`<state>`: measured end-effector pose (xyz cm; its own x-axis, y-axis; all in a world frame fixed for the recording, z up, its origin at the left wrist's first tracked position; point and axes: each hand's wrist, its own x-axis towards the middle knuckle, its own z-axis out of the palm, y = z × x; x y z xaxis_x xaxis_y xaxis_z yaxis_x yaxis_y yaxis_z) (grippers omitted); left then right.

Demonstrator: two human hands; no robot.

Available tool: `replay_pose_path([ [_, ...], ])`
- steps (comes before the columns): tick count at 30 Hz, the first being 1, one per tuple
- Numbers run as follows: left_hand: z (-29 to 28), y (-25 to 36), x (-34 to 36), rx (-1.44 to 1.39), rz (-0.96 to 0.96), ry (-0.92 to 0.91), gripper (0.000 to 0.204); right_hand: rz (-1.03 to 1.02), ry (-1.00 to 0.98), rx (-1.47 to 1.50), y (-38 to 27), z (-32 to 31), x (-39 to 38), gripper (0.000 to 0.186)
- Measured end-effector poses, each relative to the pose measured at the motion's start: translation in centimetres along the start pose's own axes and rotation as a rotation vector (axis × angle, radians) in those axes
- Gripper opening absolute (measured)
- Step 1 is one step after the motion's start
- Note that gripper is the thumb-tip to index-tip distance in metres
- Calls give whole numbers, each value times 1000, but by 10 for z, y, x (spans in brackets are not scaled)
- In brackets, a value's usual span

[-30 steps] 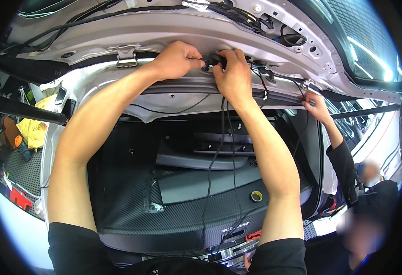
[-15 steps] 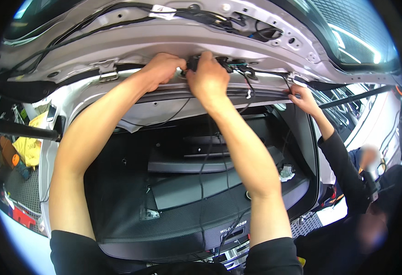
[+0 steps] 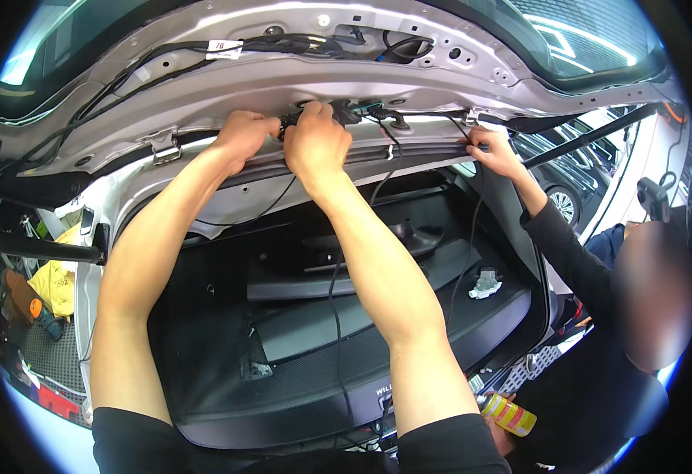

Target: The person routes and secures electrical wires along the underside of the open trunk lid, using electrical tape to bundle and attach them. A second person assists by holding a spray can and handing tools. The work continues with taping and positioning wires near the trunk hinge area.

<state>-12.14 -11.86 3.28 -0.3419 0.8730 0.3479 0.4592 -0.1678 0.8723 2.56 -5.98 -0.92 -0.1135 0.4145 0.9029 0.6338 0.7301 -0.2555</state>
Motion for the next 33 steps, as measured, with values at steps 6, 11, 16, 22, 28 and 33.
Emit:
replay_pose_path([
  [6,-2,-6,-2,170,114,54,19,-3,-26,-68,0,1,4,36],
  [11,-10,-13,-3,475,263,126,27,-174,-19,15,3,-15,-3,26],
  [16,-7,-13,-8,701,357,145,27,-24,-114,211,69,-84,4,19],
  [22,4,-3,-17,922,434,163,21,-7,-264,184,111,-67,22,33],
  [28,10,1,-16,925,446,206,18,156,-253,334,103,-55,22,38],
  [33,17,-5,-11,874,470,271,14,60,19,363,89,-39,5,26],
])
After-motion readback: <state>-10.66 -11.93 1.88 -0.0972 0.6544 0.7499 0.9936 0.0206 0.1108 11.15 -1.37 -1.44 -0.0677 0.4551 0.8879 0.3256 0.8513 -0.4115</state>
